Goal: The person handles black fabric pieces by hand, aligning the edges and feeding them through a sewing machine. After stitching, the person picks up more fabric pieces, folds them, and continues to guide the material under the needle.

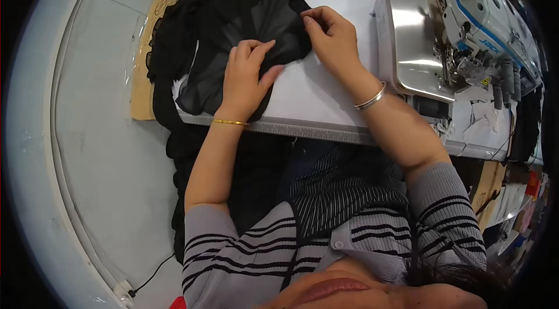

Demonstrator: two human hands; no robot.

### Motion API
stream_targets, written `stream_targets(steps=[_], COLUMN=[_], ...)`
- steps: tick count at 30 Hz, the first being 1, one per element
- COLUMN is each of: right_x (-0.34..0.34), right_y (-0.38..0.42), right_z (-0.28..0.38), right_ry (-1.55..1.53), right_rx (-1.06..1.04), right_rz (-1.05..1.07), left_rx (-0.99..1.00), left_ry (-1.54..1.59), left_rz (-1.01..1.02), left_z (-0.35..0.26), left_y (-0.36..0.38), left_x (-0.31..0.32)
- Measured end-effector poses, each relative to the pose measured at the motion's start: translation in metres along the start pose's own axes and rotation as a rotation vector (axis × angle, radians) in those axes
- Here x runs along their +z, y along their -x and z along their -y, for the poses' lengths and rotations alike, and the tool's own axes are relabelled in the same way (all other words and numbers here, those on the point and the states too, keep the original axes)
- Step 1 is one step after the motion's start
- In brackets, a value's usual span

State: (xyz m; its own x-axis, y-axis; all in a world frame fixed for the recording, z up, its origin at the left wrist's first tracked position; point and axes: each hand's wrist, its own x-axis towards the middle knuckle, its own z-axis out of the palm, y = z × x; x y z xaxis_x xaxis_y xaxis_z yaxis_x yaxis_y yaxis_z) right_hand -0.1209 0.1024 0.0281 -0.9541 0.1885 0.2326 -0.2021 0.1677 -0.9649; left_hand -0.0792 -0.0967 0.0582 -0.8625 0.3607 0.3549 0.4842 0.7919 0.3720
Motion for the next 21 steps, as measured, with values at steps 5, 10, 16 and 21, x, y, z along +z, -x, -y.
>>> stream_targets(steps=[5,10,16,21], right_x=[-0.001,0.0,-0.018,-0.048], right_y=[0.001,-0.006,0.009,0.061], right_z=[0.012,0.0,0.009,0.04], right_ry=[0.163,0.405,0.829,0.557], right_rx=[-0.188,-0.57,-0.44,-0.646], right_rz=[-0.027,-0.096,0.131,0.204], left_rx=[0.118,0.116,0.124,0.401], left_ry=[0.241,0.472,0.535,0.366], left_rz=[0.166,0.343,0.41,-0.214], left_z=[-0.053,-0.113,-0.109,-0.074], left_y=[0.034,0.09,0.089,0.006], left_x=[-0.005,-0.006,-0.025,-0.018])
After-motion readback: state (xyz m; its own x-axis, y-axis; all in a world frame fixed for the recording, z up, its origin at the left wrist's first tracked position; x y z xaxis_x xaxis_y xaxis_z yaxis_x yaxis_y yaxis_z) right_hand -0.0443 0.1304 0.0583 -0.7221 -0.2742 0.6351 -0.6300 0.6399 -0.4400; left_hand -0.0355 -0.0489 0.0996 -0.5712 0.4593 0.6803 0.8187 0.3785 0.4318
